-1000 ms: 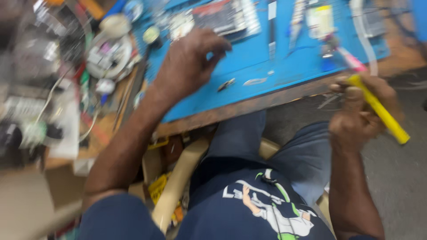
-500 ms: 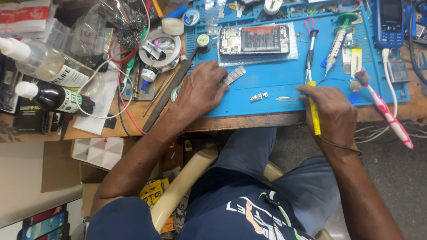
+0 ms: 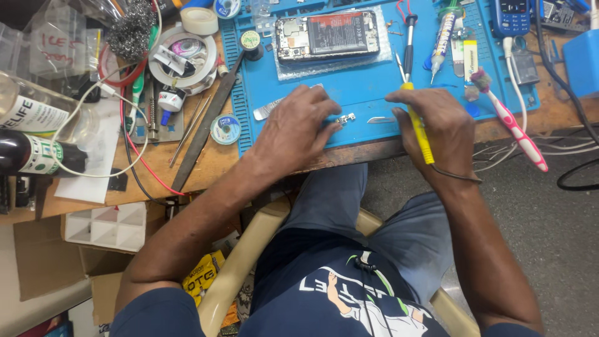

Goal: The person sits at a repair bench working on small phone components laid on a blue mat. They dispense liquid from a syringe onto small metal parts, then use a yellow handheld tool to pick at and work on the parts, repositioning them on the mat while a disassembled phone lies nearby.

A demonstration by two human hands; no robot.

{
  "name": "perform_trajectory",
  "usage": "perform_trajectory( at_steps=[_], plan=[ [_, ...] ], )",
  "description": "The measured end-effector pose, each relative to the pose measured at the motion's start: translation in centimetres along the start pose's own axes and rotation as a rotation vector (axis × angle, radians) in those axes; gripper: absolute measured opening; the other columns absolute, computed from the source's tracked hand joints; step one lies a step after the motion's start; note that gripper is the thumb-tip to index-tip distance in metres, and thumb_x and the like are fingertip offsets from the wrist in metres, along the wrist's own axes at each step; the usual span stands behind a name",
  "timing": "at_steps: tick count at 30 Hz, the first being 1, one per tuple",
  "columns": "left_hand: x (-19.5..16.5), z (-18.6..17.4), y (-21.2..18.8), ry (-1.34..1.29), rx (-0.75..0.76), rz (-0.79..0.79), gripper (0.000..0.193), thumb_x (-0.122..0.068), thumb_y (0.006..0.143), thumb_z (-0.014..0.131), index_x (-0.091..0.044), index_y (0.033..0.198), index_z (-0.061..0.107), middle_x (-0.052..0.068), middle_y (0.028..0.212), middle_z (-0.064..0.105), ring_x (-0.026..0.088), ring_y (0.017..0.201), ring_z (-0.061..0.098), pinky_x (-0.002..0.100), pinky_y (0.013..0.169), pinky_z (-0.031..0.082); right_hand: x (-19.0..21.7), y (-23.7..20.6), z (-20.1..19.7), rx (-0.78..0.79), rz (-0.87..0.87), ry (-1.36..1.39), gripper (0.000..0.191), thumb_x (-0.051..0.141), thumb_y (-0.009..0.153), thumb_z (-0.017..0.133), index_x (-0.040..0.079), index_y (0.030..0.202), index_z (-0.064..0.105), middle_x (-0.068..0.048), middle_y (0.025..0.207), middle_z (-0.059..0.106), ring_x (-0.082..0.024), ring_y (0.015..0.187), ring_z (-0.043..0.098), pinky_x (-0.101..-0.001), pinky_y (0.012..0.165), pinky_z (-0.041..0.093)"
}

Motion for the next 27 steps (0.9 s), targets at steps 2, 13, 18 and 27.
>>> perform_trajectory(
  at_steps=[2, 13, 18, 27],
  plan=[
    [-0.3, 0.6, 0.2, -0.022, 0.000, 0.001, 0.016, -0.015, 0.089, 0.076, -0.004, 0.100, 0.072, 0.012, 0.096, 0.063, 0.031, 0.093, 0.061, 0.046, 0.084, 0.052, -0.3, -0.7, -0.5, 0.015, 0.009, -0.023, 0.029, 0.002, 0.095, 0.078, 0.010, 0.122, 0.070, -0.013, 0.111, 0.073, -0.034, 0.106, 0.070, -0.0442, 0.091, 0.055],
    [-0.5, 0.7, -0.1, -0.037, -0.062, 0.000, 0.017, -0.010, 0.090, 0.073, -0.002, 0.098, 0.059, 0.016, 0.096, 0.056, 0.035, 0.093, 0.058, 0.049, 0.082, 0.050, 0.2, 0.2, 1.2, 0.051, -0.046, -0.027, 0.026, 0.006, 0.091, 0.080, 0.011, 0.115, 0.072, -0.008, 0.103, 0.074, -0.029, 0.101, 0.070, -0.0449, 0.086, 0.050],
    [-1.7, 0.7, 0.2, -0.050, -0.141, 0.058, 0.013, -0.008, 0.091, 0.070, -0.001, 0.097, 0.061, 0.018, 0.095, 0.057, 0.040, 0.094, 0.057, 0.052, 0.083, 0.048, -1.1, 1.1, -0.1, -0.133, -0.057, -0.061, 0.028, 0.005, 0.092, 0.081, 0.011, 0.118, 0.071, -0.010, 0.104, 0.073, -0.030, 0.100, 0.068, -0.0435, 0.086, 0.052],
    [-3.3, 1.7, 2.4, -0.090, -0.010, 0.038, 0.012, -0.009, 0.087, 0.071, -0.003, 0.095, 0.065, 0.016, 0.089, 0.059, 0.037, 0.089, 0.059, 0.050, 0.079, 0.049, -9.6, -2.9, -10.9, -0.487, 0.230, -0.059, 0.033, -0.005, 0.105, 0.073, 0.007, 0.134, 0.063, -0.012, 0.118, 0.073, -0.021, 0.105, 0.075, -0.0352, 0.090, 0.061]
  ],
)
Point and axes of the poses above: each hand's wrist, its own y-axis towards the middle knuckle, its own z-axis out of the palm, x = y × z, the point moved 6 cm from there along y, towards the middle knuckle
